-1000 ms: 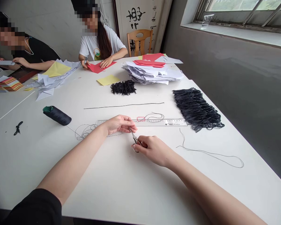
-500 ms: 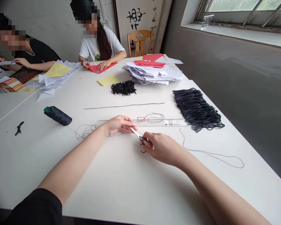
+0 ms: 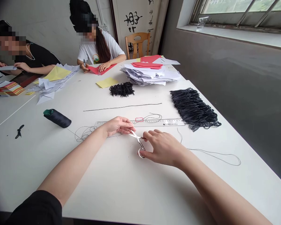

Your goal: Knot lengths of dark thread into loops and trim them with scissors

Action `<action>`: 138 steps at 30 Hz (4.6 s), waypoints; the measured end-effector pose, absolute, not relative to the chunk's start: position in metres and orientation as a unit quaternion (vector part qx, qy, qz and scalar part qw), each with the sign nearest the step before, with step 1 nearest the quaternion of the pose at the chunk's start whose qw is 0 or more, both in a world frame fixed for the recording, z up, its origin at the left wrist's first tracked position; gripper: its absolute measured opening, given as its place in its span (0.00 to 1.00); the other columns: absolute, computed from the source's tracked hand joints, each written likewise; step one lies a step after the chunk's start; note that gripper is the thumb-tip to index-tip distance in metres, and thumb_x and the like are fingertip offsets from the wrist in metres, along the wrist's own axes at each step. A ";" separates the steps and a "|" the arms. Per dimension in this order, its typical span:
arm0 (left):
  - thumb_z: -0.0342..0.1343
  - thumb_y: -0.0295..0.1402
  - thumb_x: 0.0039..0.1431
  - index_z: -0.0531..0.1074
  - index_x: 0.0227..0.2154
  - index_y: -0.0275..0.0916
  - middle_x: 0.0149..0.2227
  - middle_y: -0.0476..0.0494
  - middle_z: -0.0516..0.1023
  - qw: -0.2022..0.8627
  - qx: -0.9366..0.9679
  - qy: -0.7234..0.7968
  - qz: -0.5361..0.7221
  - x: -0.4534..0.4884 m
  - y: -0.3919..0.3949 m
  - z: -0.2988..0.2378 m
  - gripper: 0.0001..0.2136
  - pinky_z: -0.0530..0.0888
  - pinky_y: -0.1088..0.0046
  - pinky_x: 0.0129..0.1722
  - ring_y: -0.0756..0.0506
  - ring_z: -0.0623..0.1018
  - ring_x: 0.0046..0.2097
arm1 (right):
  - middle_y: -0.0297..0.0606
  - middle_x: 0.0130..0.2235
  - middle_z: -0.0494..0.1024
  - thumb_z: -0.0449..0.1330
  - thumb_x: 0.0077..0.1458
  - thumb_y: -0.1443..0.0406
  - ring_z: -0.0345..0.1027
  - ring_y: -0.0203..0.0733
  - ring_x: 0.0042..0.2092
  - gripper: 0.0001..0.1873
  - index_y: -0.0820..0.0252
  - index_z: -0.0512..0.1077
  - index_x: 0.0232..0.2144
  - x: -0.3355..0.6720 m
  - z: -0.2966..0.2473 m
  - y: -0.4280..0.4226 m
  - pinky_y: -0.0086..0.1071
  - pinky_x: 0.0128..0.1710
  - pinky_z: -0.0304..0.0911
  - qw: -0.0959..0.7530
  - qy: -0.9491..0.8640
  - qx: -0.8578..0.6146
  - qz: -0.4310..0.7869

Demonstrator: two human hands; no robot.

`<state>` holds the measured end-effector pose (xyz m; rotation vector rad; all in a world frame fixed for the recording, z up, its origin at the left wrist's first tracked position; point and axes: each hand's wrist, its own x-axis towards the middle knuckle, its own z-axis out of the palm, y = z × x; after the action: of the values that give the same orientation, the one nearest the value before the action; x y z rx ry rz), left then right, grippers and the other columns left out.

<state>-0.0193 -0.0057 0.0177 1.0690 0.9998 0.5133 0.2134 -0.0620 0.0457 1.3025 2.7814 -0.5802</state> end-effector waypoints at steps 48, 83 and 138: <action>0.55 0.53 0.55 0.76 0.37 0.34 0.35 0.35 0.82 0.711 0.525 0.455 0.108 -0.023 -0.005 0.023 0.24 0.76 0.71 0.37 0.43 0.82 0.36 | 0.39 0.38 0.70 0.54 0.61 0.63 0.64 0.34 0.27 0.09 0.59 0.73 0.36 0.176 -0.001 -0.059 0.28 0.25 0.58 -0.327 0.839 0.422 -0.107; 0.57 0.46 0.56 0.77 0.32 0.32 0.35 0.33 0.81 0.745 0.457 0.457 0.163 -0.029 0.000 0.022 0.18 0.77 0.74 0.36 0.42 0.82 0.38 | 0.39 0.34 0.68 0.53 0.60 0.64 0.62 0.38 0.32 0.08 0.59 0.63 0.28 0.171 0.006 -0.019 0.32 0.33 0.60 -0.346 0.762 0.459 -0.296; 0.68 0.37 0.45 0.79 0.28 0.35 0.31 0.43 0.81 0.589 0.392 0.388 0.591 0.017 -0.017 0.000 0.10 0.73 0.66 0.46 0.47 0.79 0.37 | 0.38 0.36 0.74 0.60 0.56 0.55 0.69 0.37 0.33 0.13 0.60 0.70 0.36 0.159 -0.002 0.002 0.33 0.34 0.66 -0.502 0.643 0.350 -0.461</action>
<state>0.0172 -0.0169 -0.0003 0.9123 0.9024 1.3763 0.1595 0.0022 -0.0021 1.6949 3.1166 -2.2364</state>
